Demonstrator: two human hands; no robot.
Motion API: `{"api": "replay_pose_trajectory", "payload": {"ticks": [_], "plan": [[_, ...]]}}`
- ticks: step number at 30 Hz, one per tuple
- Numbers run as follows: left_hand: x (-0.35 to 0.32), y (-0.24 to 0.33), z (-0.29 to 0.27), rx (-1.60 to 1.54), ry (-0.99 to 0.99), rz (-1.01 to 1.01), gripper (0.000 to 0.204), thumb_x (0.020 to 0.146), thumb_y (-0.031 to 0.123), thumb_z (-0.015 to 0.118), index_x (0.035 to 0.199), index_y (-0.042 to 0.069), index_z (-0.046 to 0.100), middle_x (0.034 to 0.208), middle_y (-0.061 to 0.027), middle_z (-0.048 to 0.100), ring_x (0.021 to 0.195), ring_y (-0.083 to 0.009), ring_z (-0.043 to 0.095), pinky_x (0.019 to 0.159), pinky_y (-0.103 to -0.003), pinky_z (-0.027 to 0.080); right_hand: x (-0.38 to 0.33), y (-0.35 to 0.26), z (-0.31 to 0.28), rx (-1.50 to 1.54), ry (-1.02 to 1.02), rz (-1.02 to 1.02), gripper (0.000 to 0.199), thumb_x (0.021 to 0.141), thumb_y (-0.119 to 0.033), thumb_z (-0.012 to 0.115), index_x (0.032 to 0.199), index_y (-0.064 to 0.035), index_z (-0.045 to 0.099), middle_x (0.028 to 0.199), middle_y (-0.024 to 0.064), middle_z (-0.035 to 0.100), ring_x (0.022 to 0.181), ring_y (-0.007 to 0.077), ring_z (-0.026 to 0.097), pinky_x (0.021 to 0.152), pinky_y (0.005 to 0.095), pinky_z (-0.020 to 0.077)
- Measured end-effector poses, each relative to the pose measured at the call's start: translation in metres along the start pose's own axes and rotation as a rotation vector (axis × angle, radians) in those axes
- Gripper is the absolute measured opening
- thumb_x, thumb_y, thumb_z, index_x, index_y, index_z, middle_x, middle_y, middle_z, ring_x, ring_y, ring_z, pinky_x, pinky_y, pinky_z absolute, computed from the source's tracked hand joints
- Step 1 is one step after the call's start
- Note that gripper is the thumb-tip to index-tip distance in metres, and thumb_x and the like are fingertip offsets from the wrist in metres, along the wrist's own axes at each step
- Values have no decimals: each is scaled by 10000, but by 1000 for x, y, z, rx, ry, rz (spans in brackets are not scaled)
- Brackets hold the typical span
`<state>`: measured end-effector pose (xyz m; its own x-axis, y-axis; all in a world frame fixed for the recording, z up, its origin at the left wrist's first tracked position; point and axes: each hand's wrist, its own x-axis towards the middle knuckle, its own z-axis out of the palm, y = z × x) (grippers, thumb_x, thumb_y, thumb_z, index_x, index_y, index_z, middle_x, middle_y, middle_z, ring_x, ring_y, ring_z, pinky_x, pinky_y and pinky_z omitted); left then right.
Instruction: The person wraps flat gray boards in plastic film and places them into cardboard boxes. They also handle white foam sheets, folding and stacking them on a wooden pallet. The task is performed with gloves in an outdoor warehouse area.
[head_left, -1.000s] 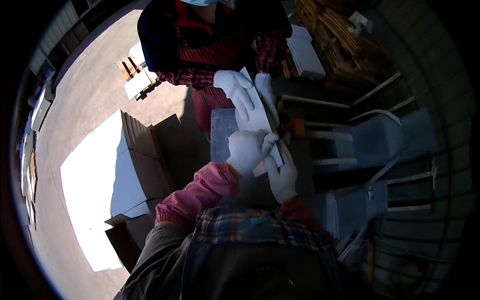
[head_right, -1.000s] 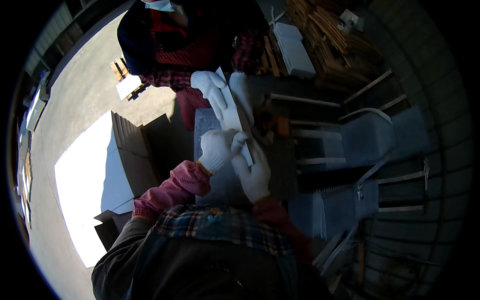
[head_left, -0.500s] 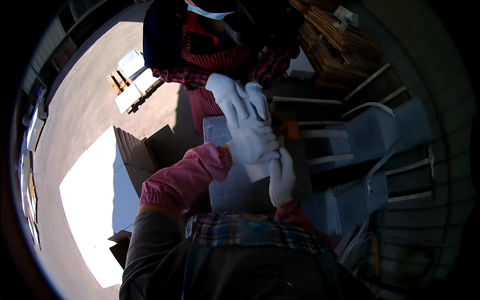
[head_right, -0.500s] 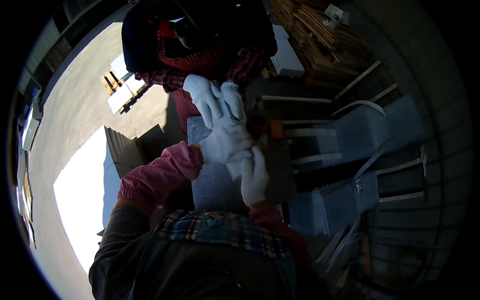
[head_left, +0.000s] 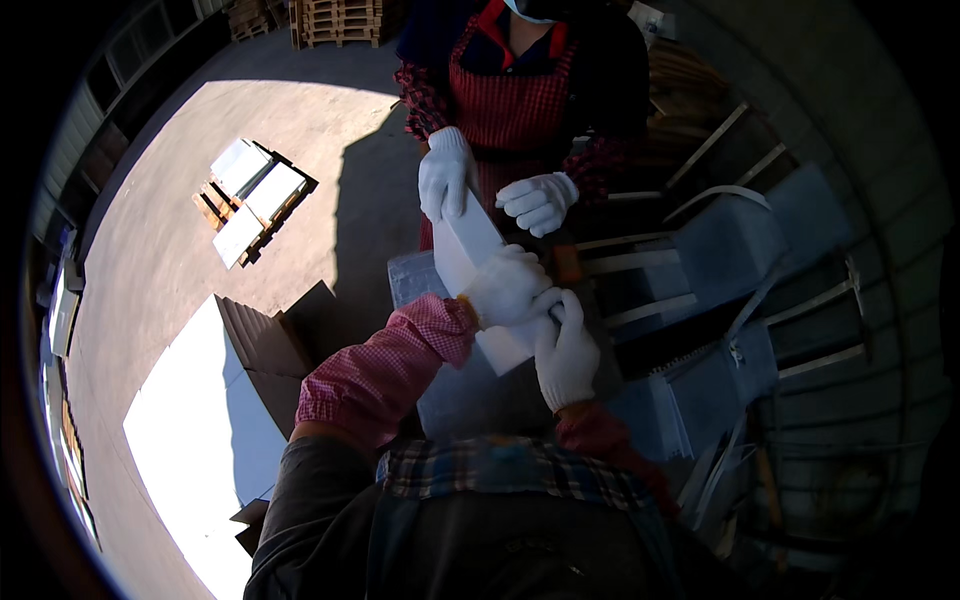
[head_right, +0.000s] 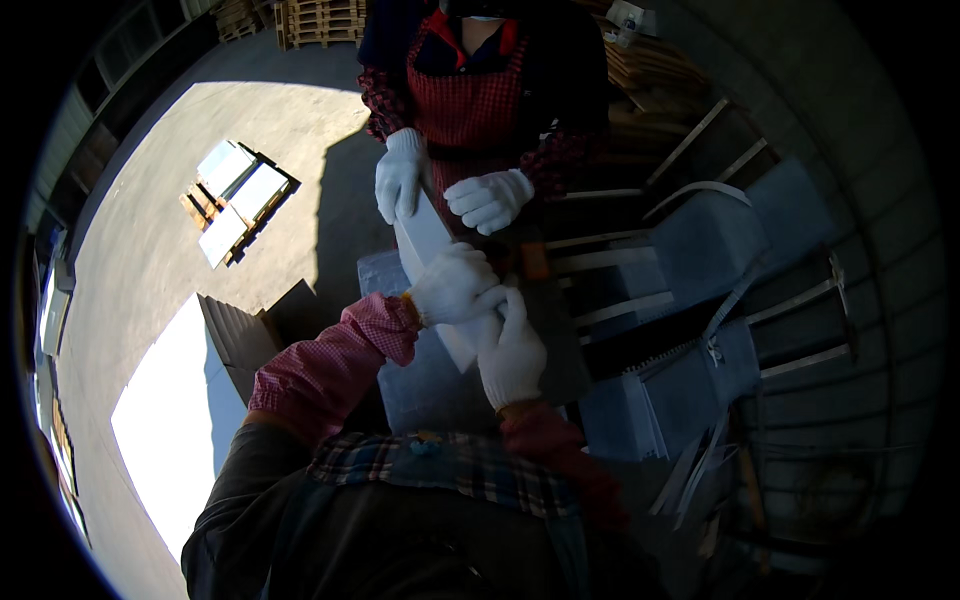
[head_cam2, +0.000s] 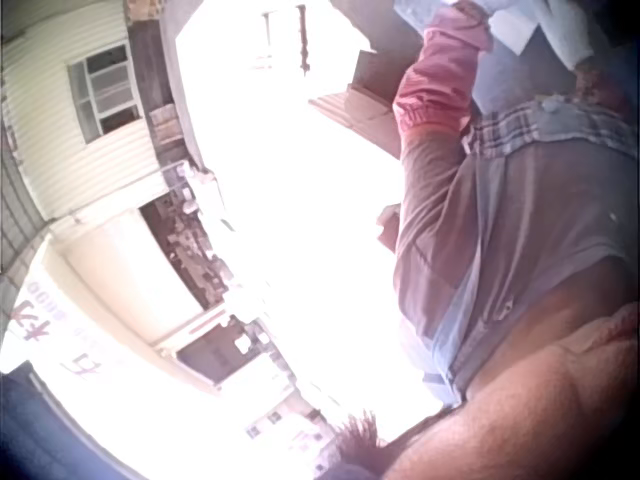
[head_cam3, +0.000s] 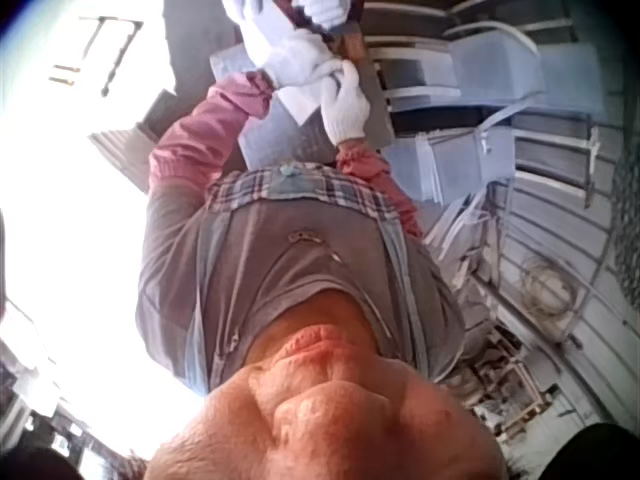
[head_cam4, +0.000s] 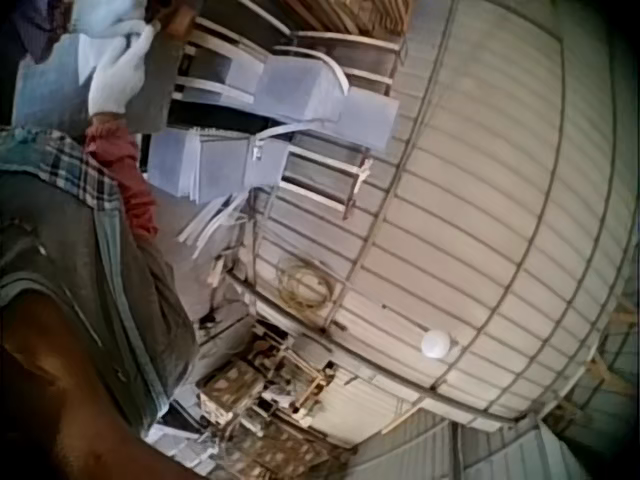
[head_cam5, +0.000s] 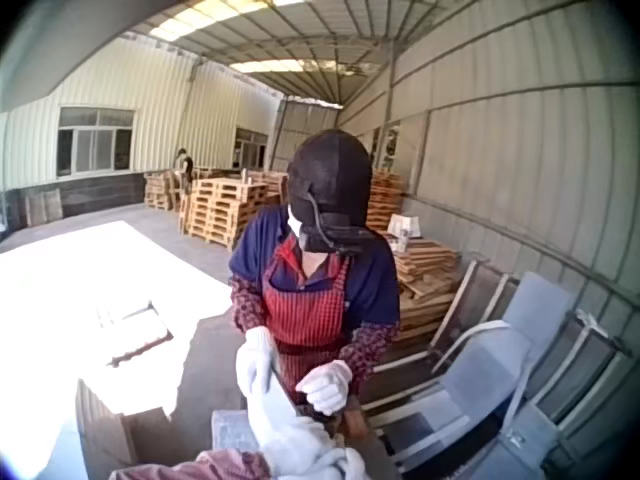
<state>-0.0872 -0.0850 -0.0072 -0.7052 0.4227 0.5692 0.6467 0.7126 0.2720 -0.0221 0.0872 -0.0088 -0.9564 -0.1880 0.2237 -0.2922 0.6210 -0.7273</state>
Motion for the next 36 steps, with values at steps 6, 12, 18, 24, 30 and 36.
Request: {"api": "replay_pose_trajectory", "payload": {"ticks": [6,12,18,24,30,36], "plan": [[10,5,5,-149,-190,-229,372,943,354,590,796,50,745,808,-169,676,837,-352,649,794,-470,517,-5,-14,14,-344,82,-153,978,807,-478,812,1518,-15,326,1173,200,660,1034,394,661,864,485,543],[0,-10,13,-243,-87,-156,169,929,202,628,958,86,748,871,-162,698,864,-332,673,795,-443,544,4,-22,20,-502,-62,-3,1022,796,-517,813,1497,38,319,1174,218,650,1056,391,648,868,475,552],[-13,9,-15,-120,346,86,316,888,119,687,1196,59,648,1035,-141,681,985,-340,665,893,-453,537,7,-9,19,-625,-11,-126,913,847,-510,769,1459,43,380,1133,197,642,1013,387,640,842,470,551],[-50,-71,-21,-96,667,-989,606,898,348,739,1368,3,575,1350,-230,601,1203,-377,607,1037,-456,482,9,-15,14,-544,-61,-71,848,860,-457,766,1451,26,396,1202,208,624,1080,380,620,904,477,517],[-38,-164,-12,-897,395,-1069,763,848,388,804,1442,2,518,1337,-173,640,1213,-274,608,1062,-412,466,7,-20,18,-622,-78,-79,811,853,-504,757,1404,4,447,1155,169,641,1014,345,646,865,447,542],[-31,-202,-26,-1039,107,-945,604,863,395,772,1331,31,658,1172,-43,699,1047,-186,638,902,-337,501,8,-18,20,-595,-86,-46,830,819,-504,791,1392,-2,460,1172,174,636,1050,350,633,895,457,528]]}}
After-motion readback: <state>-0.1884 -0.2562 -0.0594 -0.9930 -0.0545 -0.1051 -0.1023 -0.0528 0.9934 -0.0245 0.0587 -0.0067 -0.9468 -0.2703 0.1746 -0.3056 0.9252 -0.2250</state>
